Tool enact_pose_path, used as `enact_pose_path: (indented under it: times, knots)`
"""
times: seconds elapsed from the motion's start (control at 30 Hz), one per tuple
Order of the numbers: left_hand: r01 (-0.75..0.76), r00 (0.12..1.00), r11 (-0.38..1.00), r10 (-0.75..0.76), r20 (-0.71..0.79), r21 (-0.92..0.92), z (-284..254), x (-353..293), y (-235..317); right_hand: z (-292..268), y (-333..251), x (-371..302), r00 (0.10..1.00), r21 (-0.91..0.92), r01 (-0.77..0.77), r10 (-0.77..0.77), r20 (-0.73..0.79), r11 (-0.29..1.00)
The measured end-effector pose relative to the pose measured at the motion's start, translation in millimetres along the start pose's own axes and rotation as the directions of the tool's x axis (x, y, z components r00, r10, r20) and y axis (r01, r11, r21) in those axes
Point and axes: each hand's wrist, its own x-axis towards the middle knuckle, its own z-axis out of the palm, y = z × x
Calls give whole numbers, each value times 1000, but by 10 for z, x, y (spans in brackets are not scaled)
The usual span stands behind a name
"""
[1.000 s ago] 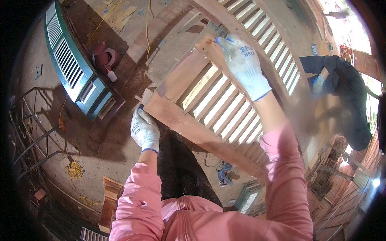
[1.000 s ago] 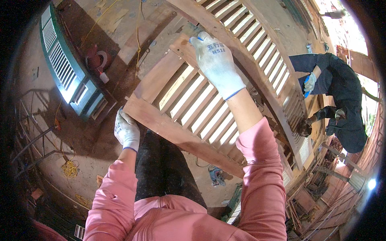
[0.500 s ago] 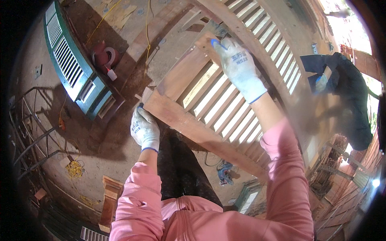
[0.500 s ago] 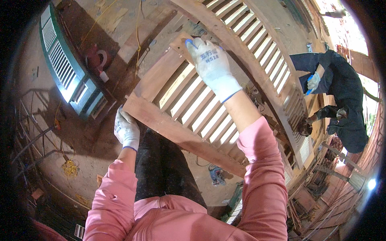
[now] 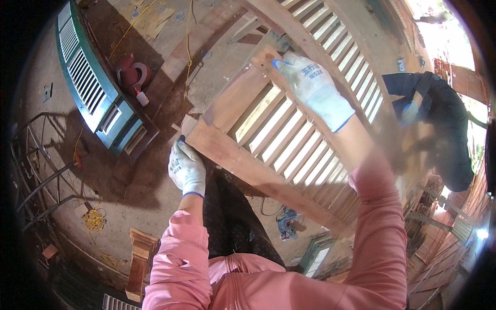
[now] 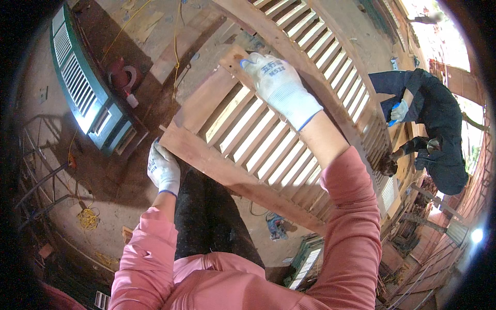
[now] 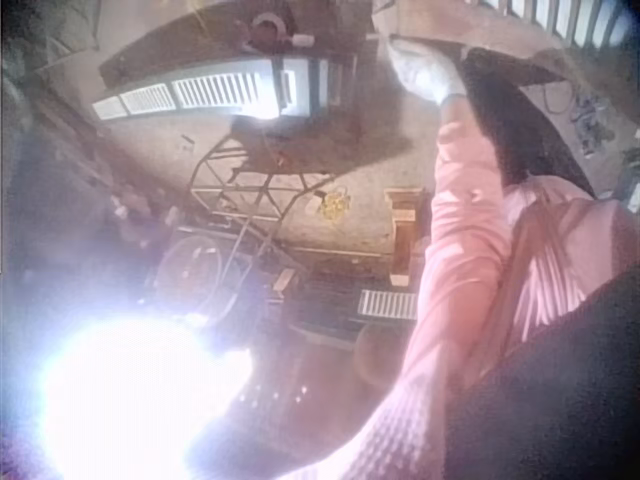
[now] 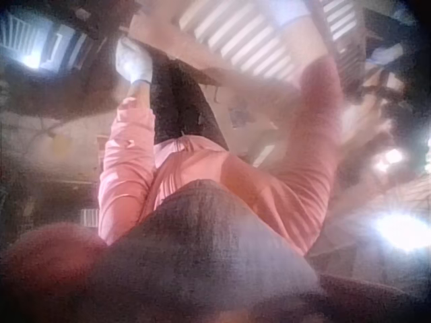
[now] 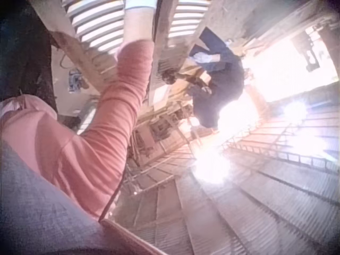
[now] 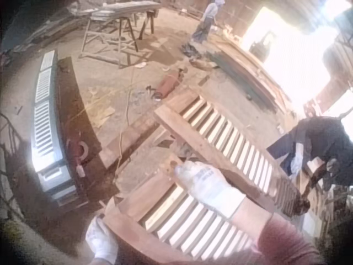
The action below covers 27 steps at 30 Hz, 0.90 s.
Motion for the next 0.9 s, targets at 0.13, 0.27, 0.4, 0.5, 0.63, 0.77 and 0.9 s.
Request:
enact_pose_path:
  times: [0.13, 0.27, 0.4, 0.5, 0.63, 0.77, 0.9]
  knots:
    - [0, 1000, 1000, 1, 10, -23, 9, 19, -25, -55, 114, 93, 992, 129, -95, 104, -65, 987]
    - [-9, 1000, 1000, 9, -1, -20, -3, 10, -22, 2, 135, 136, 981, 211, -115, 145, -132, 971]
    - [-16, 1000, 1000, 16, -9, -20, 19, 18, -17, 108, 90, 143, 986, 182, -130, 147, -79, 975]
    - [-1, 1000, 1000, 1, 3, -25, 5, 10, -17, 62, 3, 43, 987, 162, -133, 145, -63, 978]
    - [6, 999, 1000, -5, 35, -28, -11, 16, -2, 125, 140, 0, 988, 128, -30, 49, -147, 991]
    - [2, 1000, 1000, -2, 11, -14, 24, 13, -26, 134, 144, 128, 978, 237, -73, 116, -176, 969]
    - [11, 1000, 1000, -11, 11, -6, -8, 17, -8, 49, -20, 179, 997, 114, -53, 60, -57, 992]
